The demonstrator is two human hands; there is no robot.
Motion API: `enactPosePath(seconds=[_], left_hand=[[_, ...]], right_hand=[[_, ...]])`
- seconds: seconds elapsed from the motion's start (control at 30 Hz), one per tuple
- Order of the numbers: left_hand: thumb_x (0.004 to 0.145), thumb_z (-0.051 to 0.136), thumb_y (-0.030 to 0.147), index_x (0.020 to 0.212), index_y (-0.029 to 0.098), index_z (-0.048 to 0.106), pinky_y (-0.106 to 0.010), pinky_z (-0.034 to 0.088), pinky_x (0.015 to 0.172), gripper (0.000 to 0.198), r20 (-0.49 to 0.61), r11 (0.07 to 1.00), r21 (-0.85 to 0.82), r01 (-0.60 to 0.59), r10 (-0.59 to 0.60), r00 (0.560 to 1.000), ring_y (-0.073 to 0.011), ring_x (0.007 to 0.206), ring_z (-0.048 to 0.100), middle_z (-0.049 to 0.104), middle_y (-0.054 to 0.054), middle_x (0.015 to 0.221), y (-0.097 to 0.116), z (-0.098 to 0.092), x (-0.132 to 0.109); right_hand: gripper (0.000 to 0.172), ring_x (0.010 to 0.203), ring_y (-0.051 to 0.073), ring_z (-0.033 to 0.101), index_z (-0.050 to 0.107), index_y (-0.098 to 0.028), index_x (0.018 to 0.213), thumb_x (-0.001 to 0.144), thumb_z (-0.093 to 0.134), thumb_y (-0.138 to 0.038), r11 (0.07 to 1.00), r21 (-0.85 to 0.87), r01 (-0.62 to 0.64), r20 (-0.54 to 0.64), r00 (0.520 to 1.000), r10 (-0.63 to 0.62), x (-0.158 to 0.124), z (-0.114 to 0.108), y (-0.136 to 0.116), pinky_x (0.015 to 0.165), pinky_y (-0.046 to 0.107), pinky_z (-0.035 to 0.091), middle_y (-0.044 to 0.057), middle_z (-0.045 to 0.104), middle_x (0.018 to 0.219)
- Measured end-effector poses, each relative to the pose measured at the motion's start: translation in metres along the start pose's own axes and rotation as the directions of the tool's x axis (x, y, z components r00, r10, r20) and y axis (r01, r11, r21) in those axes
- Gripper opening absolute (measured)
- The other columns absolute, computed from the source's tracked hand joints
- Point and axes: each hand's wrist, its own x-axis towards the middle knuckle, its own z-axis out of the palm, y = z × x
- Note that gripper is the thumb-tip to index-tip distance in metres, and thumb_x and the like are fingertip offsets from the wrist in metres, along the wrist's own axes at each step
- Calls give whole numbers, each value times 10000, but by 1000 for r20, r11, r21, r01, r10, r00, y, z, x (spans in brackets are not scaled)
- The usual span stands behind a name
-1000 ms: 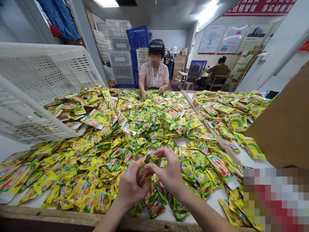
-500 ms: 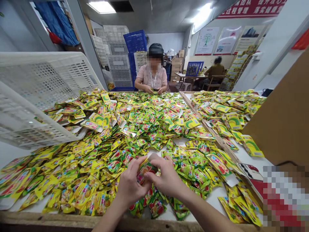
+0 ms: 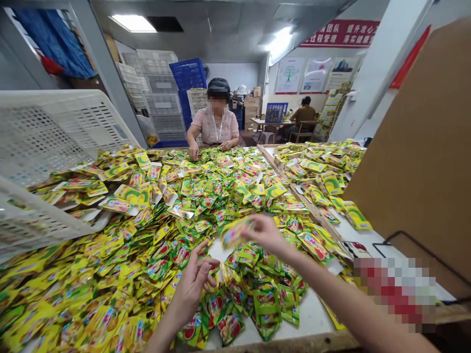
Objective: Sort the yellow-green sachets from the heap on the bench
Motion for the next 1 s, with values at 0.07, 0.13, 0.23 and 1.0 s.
enactPosePath(seconds=[0.07,0.13,0.23,1.0], left_hand=[[891,408,515,1344,200,294,-312,502,644,564,-80,1000,9,-26,26,996,-142,643,600,618,-79,1003,-2,-2,2],[888,425,506,1330,191,311,-308,507,675,555,-160,999,37,-39,45,986,-139,687,595,603,-82,1017,-3,-3,4],[881,454,482,1293,191,356,-284,508,637,514,-183,995,94,-34,51,982,-133,687,584,594,-73,1000,-5,-3,4],[850,506,278,999,197,599,-273,488,689,193,34,879,441,-184,188,982,-156,716,623,674,-30,827,14,2,3]], right_hand=[[399,837,229,670,621,-167,966,695,670,-456,973,-201,112,-368,912,-181,25,-57,-15,775,398,543,111,700,928],[463,1068,276,600,588,-160,1132,731,649,-382,871,-489,51,-515,789,-336,45,-104,-25,912,433,476,140,651,1118],[425,1183,343,516,614,-108,1146,767,599,-300,603,-763,-233,-452,859,-240,59,-121,-19,977,469,407,187,619,1179],[246,1000,206,595,607,-117,1037,879,574,-303,487,-859,-156,-71,980,188,63,11,70,888,422,471,94,622,1085]])
